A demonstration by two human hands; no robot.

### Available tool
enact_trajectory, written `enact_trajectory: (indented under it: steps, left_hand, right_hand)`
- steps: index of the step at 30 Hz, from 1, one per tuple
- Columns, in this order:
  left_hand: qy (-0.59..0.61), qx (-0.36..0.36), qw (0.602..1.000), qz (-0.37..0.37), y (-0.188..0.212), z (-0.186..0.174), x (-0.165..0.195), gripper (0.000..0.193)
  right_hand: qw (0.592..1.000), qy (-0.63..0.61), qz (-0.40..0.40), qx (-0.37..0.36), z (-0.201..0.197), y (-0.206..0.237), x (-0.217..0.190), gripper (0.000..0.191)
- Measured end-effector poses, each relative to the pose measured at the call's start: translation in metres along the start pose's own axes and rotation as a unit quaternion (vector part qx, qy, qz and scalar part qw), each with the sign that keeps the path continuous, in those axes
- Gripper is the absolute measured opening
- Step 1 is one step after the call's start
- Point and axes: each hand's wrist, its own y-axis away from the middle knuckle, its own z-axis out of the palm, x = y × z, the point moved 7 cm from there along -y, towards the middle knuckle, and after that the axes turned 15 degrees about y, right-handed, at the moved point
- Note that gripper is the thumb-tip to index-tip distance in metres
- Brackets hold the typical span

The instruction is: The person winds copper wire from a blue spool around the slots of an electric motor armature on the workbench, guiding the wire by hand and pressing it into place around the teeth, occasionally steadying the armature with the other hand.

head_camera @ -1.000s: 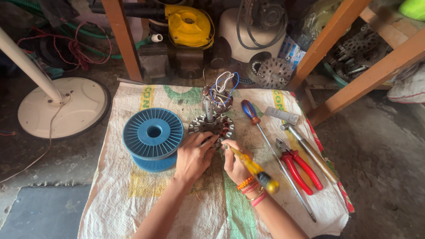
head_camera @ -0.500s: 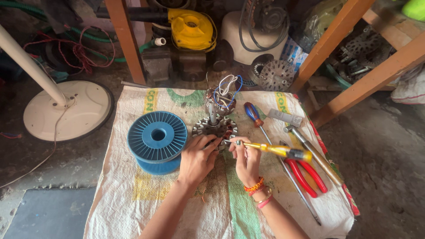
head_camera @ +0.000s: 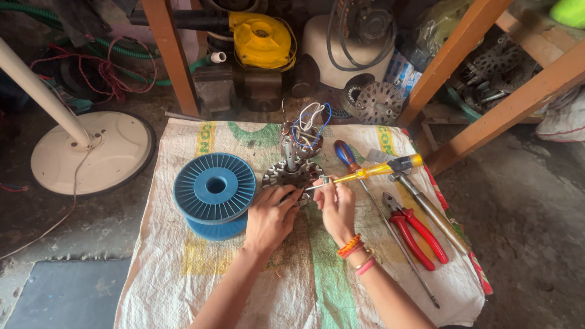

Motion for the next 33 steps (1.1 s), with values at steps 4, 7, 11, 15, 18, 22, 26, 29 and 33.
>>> enact_trajectory:
  steps: [4,7,11,15,18,22,26,29,33]
  left_hand:
    - [0.008,0.000,1.000,0.001,0.001,0.001,-0.003,0.042]
    - [0.010,0.006,1.000,0.004,0.005,0.003,-0.008,0.039]
    - [0.016,0.019,1.000,0.009,0.006,0.003,-0.012,0.031]
    - [0.012,0.029,0.999,-0.019,0.010,-0.006,-0.008,0.029]
    - [-0.018,0.052,0.998,-0.029,0.015,-0.017,0.003,0.032]
    - [-0.123,0.069,0.989,-0.045,0.028,-0.025,0.014,0.042]
    - [-0.096,-0.005,0.985,-0.146,0.052,-0.011,0.005,0.040]
    - [-0.058,-0.032,0.986,-0.154,0.083,-0.006,0.011,0.019]
    - [-0.045,-0.003,0.990,-0.135,0.107,-0.035,0.006,0.009]
  right_hand:
    - [0.997,-0.066,0.009,0.044,-0.038,-0.007,0.008,0.030]
    - [0.988,0.123,0.045,0.080,-0.100,-0.017,0.017,0.038]
    - [0.845,0.534,0.001,-0.001,-0.134,-0.021,0.020,0.031]
    - [0.749,0.659,0.041,-0.049,-0.128,-0.009,0.026,0.029]
    - [0.754,0.653,0.053,-0.047,-0.122,-0.007,0.006,0.027]
    - [0.866,0.498,-0.039,-0.019,-0.090,0.008,-0.055,0.020]
    - [0.958,0.246,-0.087,-0.115,-0.018,0.039,-0.093,0.023]
    - [0.966,0.229,-0.050,-0.111,0.005,0.045,-0.087,0.027]
    - [0.988,0.140,0.018,-0.067,0.007,0.041,-0.055,0.027]
